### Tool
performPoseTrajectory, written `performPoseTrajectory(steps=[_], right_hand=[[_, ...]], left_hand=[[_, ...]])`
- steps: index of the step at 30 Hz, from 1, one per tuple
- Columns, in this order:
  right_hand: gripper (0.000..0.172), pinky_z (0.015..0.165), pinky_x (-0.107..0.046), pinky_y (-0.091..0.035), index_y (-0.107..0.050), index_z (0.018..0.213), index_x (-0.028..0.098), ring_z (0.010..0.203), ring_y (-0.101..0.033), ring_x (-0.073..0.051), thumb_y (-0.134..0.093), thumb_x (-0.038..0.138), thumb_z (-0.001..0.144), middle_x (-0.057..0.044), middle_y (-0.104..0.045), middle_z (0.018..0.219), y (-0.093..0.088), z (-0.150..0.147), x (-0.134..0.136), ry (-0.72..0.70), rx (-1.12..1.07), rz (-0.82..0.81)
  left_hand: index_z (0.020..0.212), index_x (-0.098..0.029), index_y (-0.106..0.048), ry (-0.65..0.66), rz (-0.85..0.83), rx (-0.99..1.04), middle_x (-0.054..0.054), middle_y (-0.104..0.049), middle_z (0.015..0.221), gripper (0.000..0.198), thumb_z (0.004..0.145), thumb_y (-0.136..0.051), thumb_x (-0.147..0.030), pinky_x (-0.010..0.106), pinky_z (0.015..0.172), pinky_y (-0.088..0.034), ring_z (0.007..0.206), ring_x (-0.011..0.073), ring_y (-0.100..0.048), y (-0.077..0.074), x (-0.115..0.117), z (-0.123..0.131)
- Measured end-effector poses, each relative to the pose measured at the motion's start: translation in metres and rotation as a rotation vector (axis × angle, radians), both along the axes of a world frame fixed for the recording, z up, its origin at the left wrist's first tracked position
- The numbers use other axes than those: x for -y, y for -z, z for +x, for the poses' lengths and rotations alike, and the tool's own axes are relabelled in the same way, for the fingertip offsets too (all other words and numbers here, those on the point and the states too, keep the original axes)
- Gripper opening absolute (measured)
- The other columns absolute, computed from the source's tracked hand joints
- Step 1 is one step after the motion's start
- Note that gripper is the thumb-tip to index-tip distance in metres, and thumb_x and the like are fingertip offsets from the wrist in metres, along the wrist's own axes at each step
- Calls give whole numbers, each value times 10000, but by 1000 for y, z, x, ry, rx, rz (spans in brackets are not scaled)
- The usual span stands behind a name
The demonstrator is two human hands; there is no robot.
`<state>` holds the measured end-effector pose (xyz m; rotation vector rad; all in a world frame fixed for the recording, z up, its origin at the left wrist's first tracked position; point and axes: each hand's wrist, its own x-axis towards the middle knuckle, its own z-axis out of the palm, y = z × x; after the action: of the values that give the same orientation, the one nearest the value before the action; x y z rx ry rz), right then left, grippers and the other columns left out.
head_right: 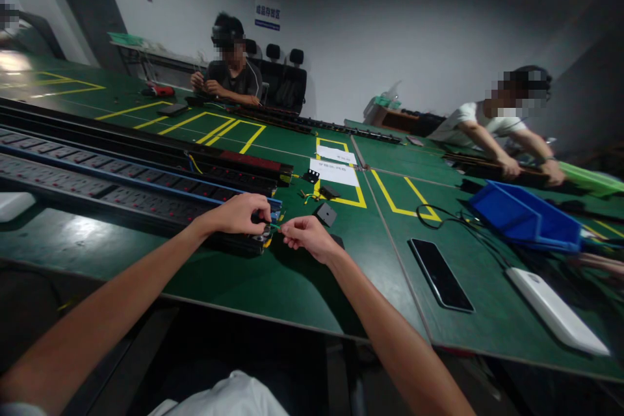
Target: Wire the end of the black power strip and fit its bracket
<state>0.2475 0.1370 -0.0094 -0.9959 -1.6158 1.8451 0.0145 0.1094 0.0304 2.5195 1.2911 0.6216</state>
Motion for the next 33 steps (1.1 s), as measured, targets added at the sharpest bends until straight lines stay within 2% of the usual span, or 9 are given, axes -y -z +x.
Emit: performPoseTrajectory(steps=[6, 15, 25, 30, 33], right_hand=[[400, 469, -186, -412, -670, 717, 151, 498, -538, -69, -856, 495, 639, -6, -649, 630, -3, -9, 4, -6, 11, 12], [264, 424, -169, -378, -692, 764, 146, 475, -513, -62, -804, 363, 661, 5, -625, 606, -6, -3, 4, 71, 63, 26], [216, 387, -164, -347, -674, 745, 158, 447, -490, -63, -759, 347, 687, 16, -598, 564, -8, 1, 5, 91, 143, 110], [238, 389, -171, -362, -657, 732, 160, 432, -486, -65, -731, 386, 737, 17, -600, 553, -8, 1, 6, 68, 204, 165], [265, 395, -178, -374, -654, 726, 160, 436, -494, -71, -731, 413, 749, 10, -614, 564, -9, 0, 8, 42, 218, 213]], left_hand=[[867, -186, -752, 4, -14, 6, 14, -694, 848, 192, 690, -680, -189, 233, 717, -444, 798, 151, -619, -1, 0, -2], [869, -195, -746, 29, -6, 43, 12, -684, 843, 148, 739, -688, -233, 230, 714, -443, 797, 144, -617, 0, 0, -2], [881, -193, -746, 54, -21, 97, 20, -689, 856, 139, 763, -697, -248, 235, 710, -440, 800, 146, -621, 0, 2, -3], [855, -151, -719, -25, 20, 227, 44, -671, 831, 228, 901, -570, -317, 249, 702, -433, 764, 142, -603, -1, 0, -1], [801, -140, -691, -90, 59, 291, 35, -644, 782, 280, 925, -543, -343, 258, 693, -425, 728, 139, -583, 0, -2, -1]])
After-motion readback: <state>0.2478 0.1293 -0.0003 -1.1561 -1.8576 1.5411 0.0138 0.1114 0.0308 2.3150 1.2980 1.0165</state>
